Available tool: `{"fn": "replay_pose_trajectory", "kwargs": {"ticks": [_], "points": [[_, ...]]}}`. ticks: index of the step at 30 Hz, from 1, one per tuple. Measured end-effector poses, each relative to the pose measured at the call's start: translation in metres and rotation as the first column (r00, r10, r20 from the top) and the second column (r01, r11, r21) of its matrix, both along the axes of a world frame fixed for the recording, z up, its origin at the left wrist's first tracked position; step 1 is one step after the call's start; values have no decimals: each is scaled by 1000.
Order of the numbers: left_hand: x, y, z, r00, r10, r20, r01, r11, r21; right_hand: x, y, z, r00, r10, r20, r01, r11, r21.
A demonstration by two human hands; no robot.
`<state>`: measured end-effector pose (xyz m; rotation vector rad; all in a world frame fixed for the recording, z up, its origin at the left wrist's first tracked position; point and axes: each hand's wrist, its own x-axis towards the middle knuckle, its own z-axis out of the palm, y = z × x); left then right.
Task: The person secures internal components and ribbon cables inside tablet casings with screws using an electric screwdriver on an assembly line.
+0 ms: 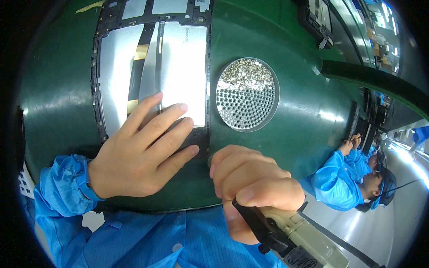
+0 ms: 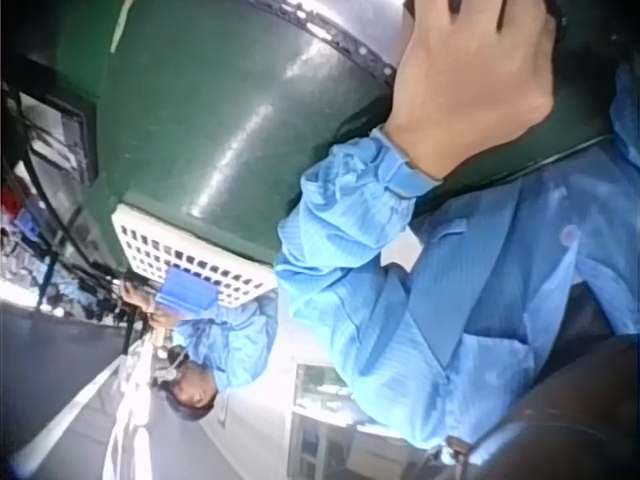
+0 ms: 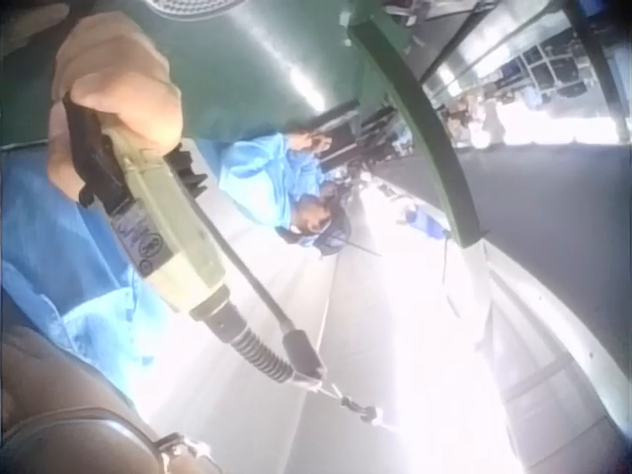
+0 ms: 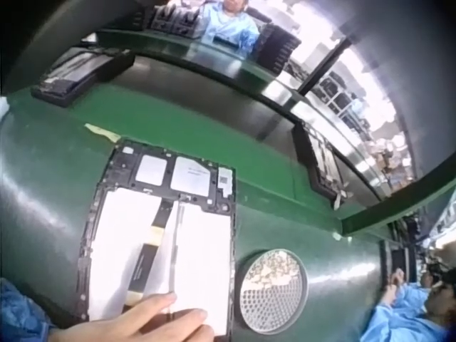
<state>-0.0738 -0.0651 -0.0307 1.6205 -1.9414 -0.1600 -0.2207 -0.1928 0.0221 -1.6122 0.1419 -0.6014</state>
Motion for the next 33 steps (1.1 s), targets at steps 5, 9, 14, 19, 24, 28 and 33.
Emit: {"fn": "replay_pose_trajectory", "kwargs": {"ticks": [5, 9, 14, 19, 24, 28, 33], "points": [[0, 0, 0, 1000, -1, 8, 1, 1000, -4, 0, 1, -2, 1000, -3, 13, 4, 1000, -15], [-3, 0, -2, 999, -3, 38, 3, 1000, -2, -7, -16, 0, 986, -138, 91, 137, 990, 17], [-5, 1, -1, 999, 9, 34, -11, 999, 44, 9, -36, -16, 939, -299, 169, 285, 953, 100], [-3, 1, 1, 1000, 13, 28, -15, 998, 62, 13, -40, -27, 941, -289, 173, 272, 955, 116], [-3, 0, 0, 1000, 9, 29, -10, 998, 56, 15, -38, -28, 936, -310, 169, 291, 948, 128], [-5, 0, -3, 999, 14, 49, -15, 999, 37, 14, -40, -29, 936, -307, 170, 288, 949, 132], [-4, 0, -2, 999, 11, 31, -12, 999, 31, 14, -40, -31, 942, -289, 170, 271, 955, 120]]}}
